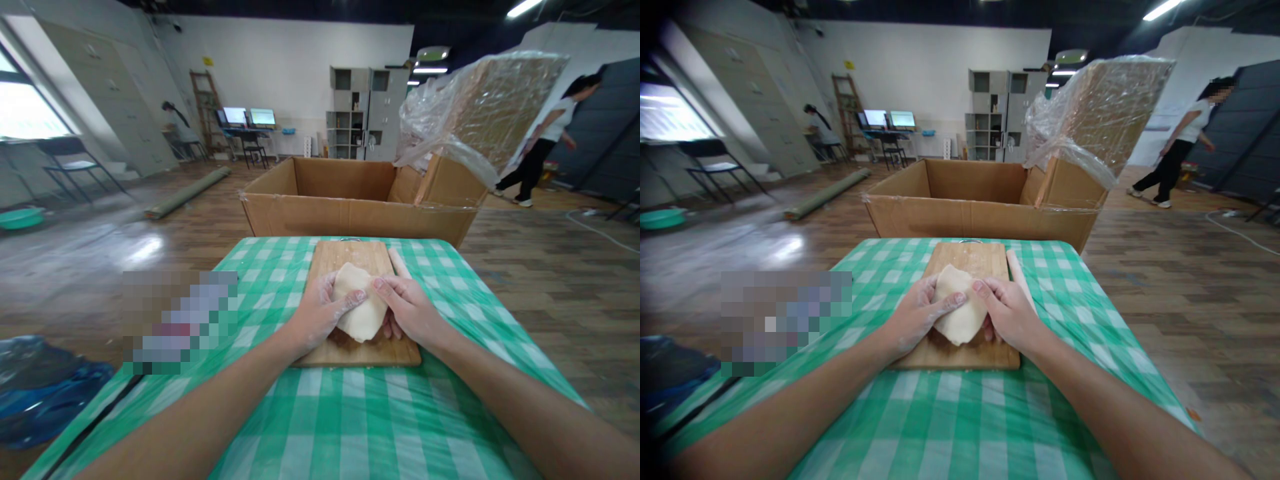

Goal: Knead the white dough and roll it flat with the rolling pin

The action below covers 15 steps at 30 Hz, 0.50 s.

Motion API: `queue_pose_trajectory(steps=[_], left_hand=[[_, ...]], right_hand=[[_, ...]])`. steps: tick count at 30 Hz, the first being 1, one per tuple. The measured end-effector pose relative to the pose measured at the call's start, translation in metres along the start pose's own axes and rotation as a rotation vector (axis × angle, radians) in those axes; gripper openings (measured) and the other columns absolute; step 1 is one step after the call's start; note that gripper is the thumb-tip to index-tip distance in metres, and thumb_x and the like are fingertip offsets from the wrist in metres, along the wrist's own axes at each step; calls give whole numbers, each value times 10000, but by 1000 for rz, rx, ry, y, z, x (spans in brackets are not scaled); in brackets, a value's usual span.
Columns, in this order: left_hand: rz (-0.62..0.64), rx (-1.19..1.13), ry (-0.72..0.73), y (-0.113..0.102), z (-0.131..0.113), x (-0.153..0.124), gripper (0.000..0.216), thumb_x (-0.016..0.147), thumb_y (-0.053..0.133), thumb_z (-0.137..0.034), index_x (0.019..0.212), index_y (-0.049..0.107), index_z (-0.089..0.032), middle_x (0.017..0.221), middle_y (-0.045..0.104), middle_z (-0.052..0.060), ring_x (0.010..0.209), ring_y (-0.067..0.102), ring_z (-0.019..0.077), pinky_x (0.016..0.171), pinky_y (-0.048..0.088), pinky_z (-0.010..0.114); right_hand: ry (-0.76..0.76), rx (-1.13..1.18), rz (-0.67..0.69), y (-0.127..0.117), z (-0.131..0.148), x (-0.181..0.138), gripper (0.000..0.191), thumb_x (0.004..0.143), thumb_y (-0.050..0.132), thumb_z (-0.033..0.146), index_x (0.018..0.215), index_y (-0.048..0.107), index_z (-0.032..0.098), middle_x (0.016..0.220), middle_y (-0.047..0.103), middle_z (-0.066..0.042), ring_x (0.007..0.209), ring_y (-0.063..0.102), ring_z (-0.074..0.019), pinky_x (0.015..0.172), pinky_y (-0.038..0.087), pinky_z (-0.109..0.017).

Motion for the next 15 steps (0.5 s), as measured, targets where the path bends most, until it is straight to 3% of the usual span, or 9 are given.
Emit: queue_pose_trajectory(steps=[10,15], left_hand=[[33,-14,-16,2,4,0,498,797,803,-429,1160,630,-134,1059,750,115,869,728,227,737,589,301],[85,-38,-61,5,6,-1,523,791,797,-466,1151,618,-132,1005,753,117,851,730,243,712,585,316]], right_hand=[[-59,-49,-68,-5,8,-1,360,975,517,525,813,566,208,508,573,52,330,534,-105,263,372,-163],[8,57,22,1,2,0,337,987,493,524,854,539,218,519,576,57,339,535,-109,269,364,-164]])
Point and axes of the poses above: each hand's wrist, its own x-axis towards the middle knuckle, its own y-axis out of the palm, z = x × y, the point moved 5 cm from there along x, towards the middle knuckle
